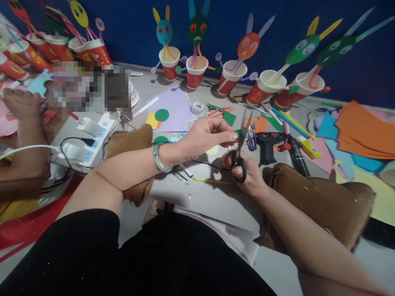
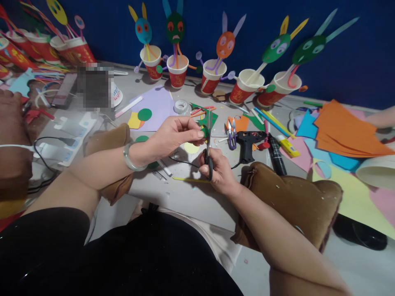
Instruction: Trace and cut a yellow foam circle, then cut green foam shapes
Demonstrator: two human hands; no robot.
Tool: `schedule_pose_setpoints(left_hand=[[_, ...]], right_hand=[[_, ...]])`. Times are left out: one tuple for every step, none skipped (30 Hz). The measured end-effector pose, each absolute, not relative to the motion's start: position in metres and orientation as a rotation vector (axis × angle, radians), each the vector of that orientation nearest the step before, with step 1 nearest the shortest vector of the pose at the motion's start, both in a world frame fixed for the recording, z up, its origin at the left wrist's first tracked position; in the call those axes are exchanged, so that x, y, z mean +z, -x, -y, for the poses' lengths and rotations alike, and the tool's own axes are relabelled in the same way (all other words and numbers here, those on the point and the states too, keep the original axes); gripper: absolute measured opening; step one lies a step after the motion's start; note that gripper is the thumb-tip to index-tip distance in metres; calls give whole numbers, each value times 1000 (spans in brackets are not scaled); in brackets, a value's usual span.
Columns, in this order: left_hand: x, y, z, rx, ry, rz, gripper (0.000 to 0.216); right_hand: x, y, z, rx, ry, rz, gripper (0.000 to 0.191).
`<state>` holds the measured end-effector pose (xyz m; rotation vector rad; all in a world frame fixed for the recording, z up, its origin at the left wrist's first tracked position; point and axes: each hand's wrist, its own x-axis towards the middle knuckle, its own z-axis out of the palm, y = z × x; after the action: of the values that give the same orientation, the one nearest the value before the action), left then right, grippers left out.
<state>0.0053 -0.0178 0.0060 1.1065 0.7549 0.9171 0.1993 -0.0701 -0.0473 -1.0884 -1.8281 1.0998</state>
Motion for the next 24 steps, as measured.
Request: schedule_pose_setpoints(left_hand=[[6,-5,18,921,-1105,-748,32],[6,-5,18,924,-1105,-745,32],[6,-5,18,924,-1106,-745,32],[6,-5,18,923,-1108,-750,31],[7,-5,18,923,-1110,-754,31],[7,-5,19,921,-1111,-758,31],[7,-4,19,921,-1111,-759,31],[7,-4,19,921,-1111,-759,31],[7,-4,19,922,-1110,-758,31],[7,-4,19,921,-1109,-756,31],[7,-4,19,921,-1109,-754,30],[6,-4,19,923,-1110,-748,30],[6,-4,18,928,-1111,-737,30],[5,-4,18,936,-1109,-723,30],[4,-4,18,943,-1107,-709,30],[4,-4,17,950,-1107,-698,30],[4,-4,17,955,-1107,-694,30],[3,-3,16,955,-1109,-699,30],[3,-3,16,951,-1114,-711,30],[3,-3,15,947,-1120,-725,30],[3,-3,15,941,-1130,-734,29],[3,-3,15,935,-1139,-741,28],[3,-3,15,928,-1149,-745,28],[4,-3,15,922,-1158,-747,28]], right_hand=[[-47,-199,70,1092,1086,1824,71],[-47,-199,70,1086,1084,1822,71],[-47,-199,70,1080,1083,1820,71],[-47,-199,70,1076,1084,1820,71],[-46,-199,70,1071,1087,1819,72],[-46,-198,70,1066,1089,1819,72],[-46,-198,70,1061,1089,1819,73],[-46,-198,70,1057,1088,1819,73],[-46,-198,70,1053,1086,1817,73],[-46,-198,70,1050,1085,1817,73],[-47,-198,70,1047,1085,1817,73],[-47,-198,70,1045,1084,1814,72],[-48,-199,70,1042,1084,1807,72],[-49,-199,70,1041,1083,1803,72],[-50,-200,70,1042,1083,1803,72],[-51,-201,70,1044,1081,1807,72],[-52,-201,70,1044,1076,1812,72],[-53,-202,70,1044,1071,1819,71],[-53,-202,70,1044,1065,1824,71],[-53,-202,70,1043,1059,1826,71],[-53,-202,70,1045,1056,1829,70],[-52,-202,70,1048,1059,1832,71],[-51,-202,71,1053,1067,1837,71],[-49,-202,71,1059,1077,1842,71]])
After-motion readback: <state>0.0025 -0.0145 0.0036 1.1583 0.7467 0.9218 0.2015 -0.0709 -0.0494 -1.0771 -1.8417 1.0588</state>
